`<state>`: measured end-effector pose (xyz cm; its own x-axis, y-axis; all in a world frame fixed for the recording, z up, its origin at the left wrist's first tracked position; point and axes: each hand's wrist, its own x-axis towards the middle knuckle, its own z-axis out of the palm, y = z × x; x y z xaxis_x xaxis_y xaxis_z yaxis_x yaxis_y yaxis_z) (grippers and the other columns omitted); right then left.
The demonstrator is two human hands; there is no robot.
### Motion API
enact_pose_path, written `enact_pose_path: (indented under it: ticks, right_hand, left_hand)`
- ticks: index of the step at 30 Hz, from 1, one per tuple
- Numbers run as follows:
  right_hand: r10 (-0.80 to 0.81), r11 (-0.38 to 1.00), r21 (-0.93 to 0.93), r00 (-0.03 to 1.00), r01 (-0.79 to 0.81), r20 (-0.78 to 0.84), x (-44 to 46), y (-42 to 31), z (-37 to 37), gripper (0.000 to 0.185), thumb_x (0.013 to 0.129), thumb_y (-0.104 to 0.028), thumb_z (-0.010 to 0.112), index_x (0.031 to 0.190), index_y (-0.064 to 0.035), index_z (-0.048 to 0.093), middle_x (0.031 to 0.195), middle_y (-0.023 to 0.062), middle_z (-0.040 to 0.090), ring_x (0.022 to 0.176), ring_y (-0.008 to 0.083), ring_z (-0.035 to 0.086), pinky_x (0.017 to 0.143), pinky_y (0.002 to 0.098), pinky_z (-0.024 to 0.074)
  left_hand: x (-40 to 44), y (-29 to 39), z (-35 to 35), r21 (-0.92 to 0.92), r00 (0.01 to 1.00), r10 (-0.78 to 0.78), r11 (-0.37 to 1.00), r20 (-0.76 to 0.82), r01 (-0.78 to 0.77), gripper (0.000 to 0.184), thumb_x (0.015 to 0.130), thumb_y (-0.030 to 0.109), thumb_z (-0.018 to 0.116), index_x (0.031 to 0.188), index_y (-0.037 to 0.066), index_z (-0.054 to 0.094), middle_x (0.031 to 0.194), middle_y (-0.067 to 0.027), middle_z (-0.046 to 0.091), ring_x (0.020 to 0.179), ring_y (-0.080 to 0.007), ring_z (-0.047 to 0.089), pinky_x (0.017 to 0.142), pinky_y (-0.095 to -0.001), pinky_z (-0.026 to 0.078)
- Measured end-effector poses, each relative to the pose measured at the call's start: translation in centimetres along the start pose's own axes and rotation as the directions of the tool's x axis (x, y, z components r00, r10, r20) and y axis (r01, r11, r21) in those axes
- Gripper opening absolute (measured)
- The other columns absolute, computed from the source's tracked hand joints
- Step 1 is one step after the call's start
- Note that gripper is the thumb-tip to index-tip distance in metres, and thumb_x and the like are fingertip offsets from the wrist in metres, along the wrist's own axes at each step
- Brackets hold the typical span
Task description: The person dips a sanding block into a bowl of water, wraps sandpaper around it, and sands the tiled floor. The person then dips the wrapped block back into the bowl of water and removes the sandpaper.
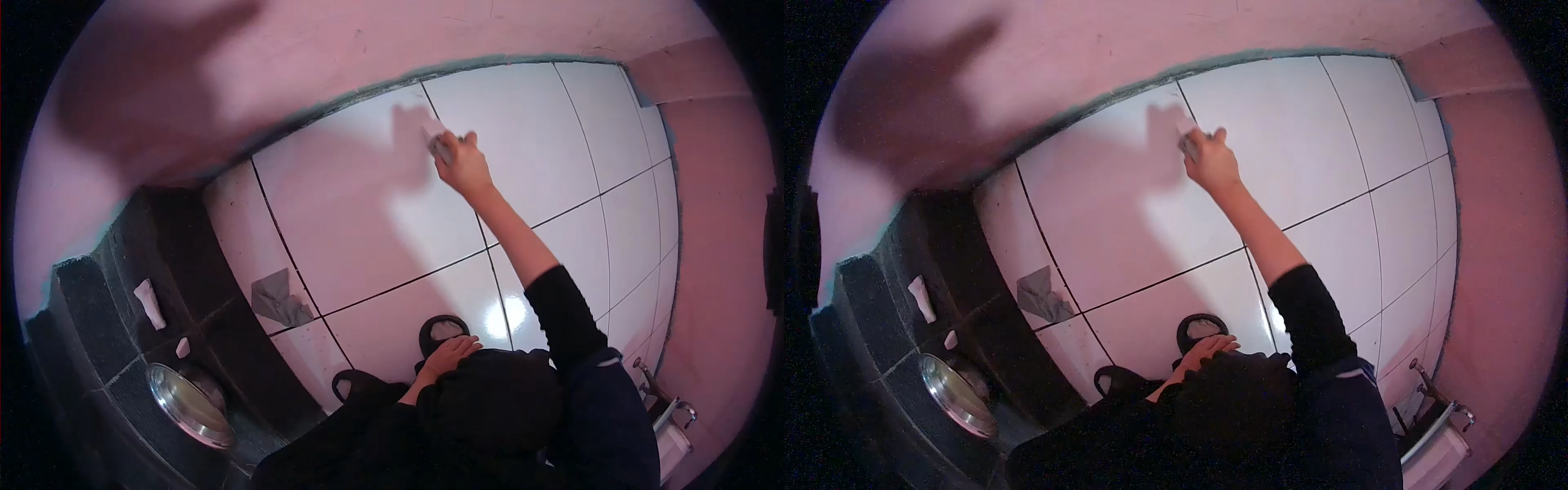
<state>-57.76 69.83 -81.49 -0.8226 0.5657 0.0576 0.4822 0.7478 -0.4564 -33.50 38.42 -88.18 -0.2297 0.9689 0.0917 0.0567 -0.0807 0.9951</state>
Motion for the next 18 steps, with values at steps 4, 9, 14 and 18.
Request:
enact_pose_path:
  ticks: [4, 9, 14, 18]
  right_hand:
    - [-0.035, 0.999, -0.035, 0.999, 0.036, 0.03, 5.7, -0.9, 0.8, 0.036, 0.071, -0.015, 0.063, 0.106, -0.0129, 0.054, 0.096, 0.0231, 0.053, 0.081, 0.0376, 0.06, 0.063, 0.0444, 0.0558]
    - [0.015, 0.998, -0.064, 0.997, -0.01, 0.07, 7.9, -1.4, 0.8, 0.036, 0.071, -0.016, 0.063, 0.107, -0.0133, 0.054, 0.094, 0.0208, 0.057, 0.09, 0.0372, 0.058, 0.066, 0.0435, 0.0559]
    - [-0.033, 0.995, -0.091, 0.989, 0.047, 0.145, 8.0, 0.1, 1.0, 0.038, 0.083, -0.038, 0.054, 0.116, -0.0166, 0.053, 0.109, 0.026, 0.053, 0.097, 0.041, 0.056, 0.075, 0.0476, 0.0529]
    - [0.05, 0.998, 0.029, 0.987, -0.055, 0.151, 5.9, -0.6, -1.9, 0.045, 0.079, -0.043, 0.059, 0.115, -0.0161, 0.053, 0.105, 0.0236, 0.055, 0.092, 0.0385, 0.059, 0.079, 0.0447, 0.0513]
  left_hand:
    - [-1.1, -0.5, 0.7, -0.542, 0.969, -0.246, 0.815, 0.0, 0.206, 0.05, 0.077, 0.006, 0.049, 0.126, 0.011, 0.047, 0.128, -0.0054, 0.048, 0.117, -0.0211, 0.047, 0.096, -0.0317, 0.038]
    - [1.3, 3.6, -2.7, 0.497, 0.977, -0.102, 0.867, 0.187, -0.004, 0.046, 0.078, 0.013, 0.054, 0.124, 0.007, 0.047, 0.129, -0.0108, 0.047, 0.119, -0.0263, 0.045, 0.099, -0.0373, 0.037]
    - [1.8, 4.5, -2.7, 0.426, 0.974, -0.129, 0.904, 0.185, 0.039, 0.046, 0.079, 0.023, 0.061, 0.119, 0.005, 0.049, 0.126, -0.0152, 0.047, 0.116, -0.0303, 0.047, 0.098, -0.0417, 0.038]
    - [2.5, 4.7, -3.0, 0.404, 0.981, -0.057, 0.914, 0.184, -0.023, 0.042, 0.077, 0.025, 0.063, 0.111, 0.003, 0.052, 0.116, -0.0168, 0.051, 0.106, -0.033, 0.051, 0.092, -0.0425, 0.041]
